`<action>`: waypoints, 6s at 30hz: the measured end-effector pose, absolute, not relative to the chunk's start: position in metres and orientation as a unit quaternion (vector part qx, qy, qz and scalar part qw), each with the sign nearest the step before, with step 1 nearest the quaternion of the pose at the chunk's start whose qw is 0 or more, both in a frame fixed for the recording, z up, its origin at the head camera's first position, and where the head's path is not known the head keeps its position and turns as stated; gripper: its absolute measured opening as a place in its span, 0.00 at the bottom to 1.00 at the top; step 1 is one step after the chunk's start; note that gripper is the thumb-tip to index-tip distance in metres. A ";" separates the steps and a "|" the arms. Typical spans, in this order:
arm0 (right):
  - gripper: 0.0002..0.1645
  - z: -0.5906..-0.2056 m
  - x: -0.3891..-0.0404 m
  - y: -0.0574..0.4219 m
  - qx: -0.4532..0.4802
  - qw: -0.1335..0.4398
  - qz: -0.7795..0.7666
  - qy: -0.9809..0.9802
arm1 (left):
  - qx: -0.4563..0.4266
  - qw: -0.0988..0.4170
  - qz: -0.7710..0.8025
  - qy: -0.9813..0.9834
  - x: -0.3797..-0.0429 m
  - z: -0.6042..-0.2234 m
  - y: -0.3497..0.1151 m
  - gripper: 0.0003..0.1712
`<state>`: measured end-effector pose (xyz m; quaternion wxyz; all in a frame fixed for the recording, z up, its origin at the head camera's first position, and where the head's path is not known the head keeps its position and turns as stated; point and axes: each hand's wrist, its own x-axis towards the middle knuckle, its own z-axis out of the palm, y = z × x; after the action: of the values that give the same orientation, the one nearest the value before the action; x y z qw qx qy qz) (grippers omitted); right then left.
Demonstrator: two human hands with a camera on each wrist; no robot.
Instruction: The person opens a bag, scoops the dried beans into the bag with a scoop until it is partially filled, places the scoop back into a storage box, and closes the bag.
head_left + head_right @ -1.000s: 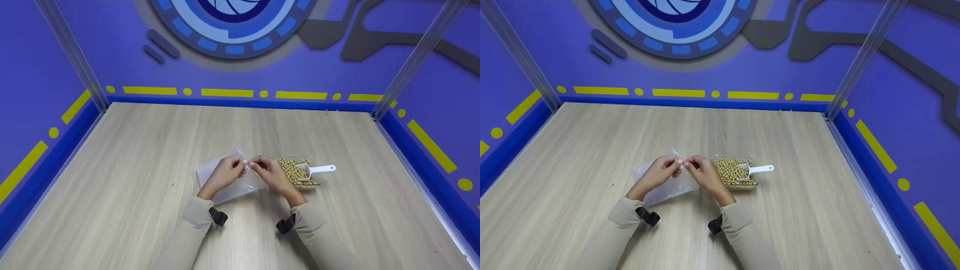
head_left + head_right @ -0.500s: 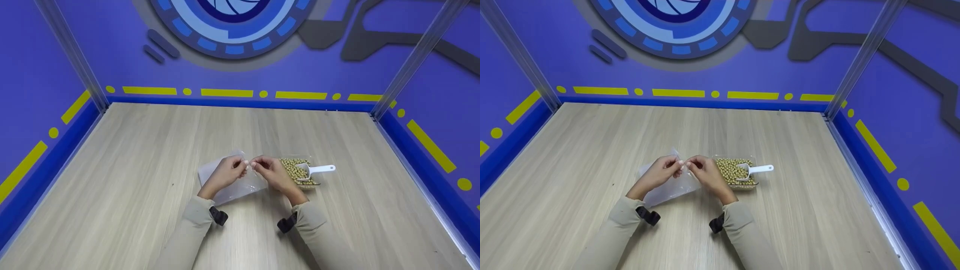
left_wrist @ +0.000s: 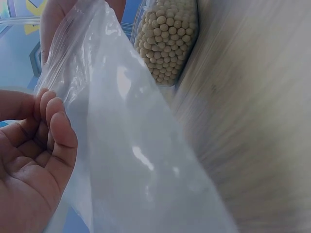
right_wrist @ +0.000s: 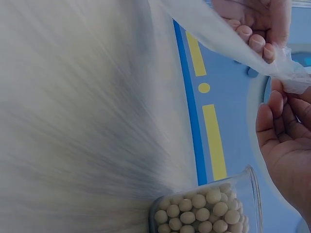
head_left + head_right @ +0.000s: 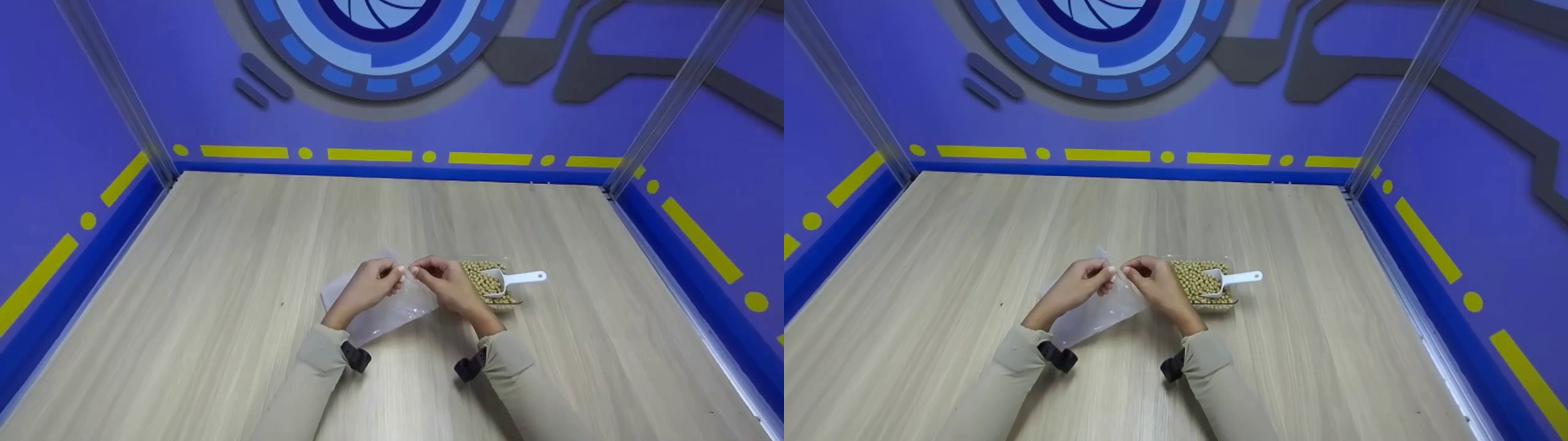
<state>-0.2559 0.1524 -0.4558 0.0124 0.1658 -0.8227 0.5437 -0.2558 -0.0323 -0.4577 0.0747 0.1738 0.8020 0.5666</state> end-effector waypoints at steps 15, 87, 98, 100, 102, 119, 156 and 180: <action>0.12 -0.460 -0.260 0.158 0.158 0.021 0.545 -0.823 | 0.189 0.069 0.563 0.802 -0.253 -0.458 -0.036 0.16; 0.10 -0.458 -0.278 0.180 0.173 0.080 0.495 -0.848 | 0.273 0.163 0.484 0.815 -0.240 -0.434 -0.061 0.13; 0.13 -0.463 -0.276 0.186 0.155 0.044 0.499 -0.851 | 0.269 0.091 0.457 0.843 -0.241 -0.436 -0.061 0.10; 0.13 -0.461 -0.275 0.186 0.153 0.044 0.501 -0.851 | 0.271 0.070 0.454 0.846 -0.241 -0.437 -0.061 0.09; 0.13 -0.460 -0.275 0.187 0.159 0.046 0.500 -0.850 | 0.272 0.056 0.455 0.846 -0.242 -0.437 -0.061 0.07; 0.15 -0.460 -0.270 0.189 0.168 0.020 0.523 -0.835 | 0.267 -0.028 0.446 0.854 -0.243 -0.439 -0.054 0.30; 0.12 -0.449 -0.262 0.176 0.192 -0.015 0.539 -0.820 | 0.366 0.032 0.417 0.831 -0.247 -0.435 -0.049 0.30; 0.17 -0.438 -0.266 0.204 0.241 -0.024 0.458 -0.855 | 0.352 0.059 0.438 0.825 -0.248 -0.441 -0.054 0.33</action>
<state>-0.2657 0.2036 -0.4376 -0.0238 0.2412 -0.8553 0.4580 -0.2482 -0.0544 -0.4409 0.0594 0.3516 0.8253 0.4378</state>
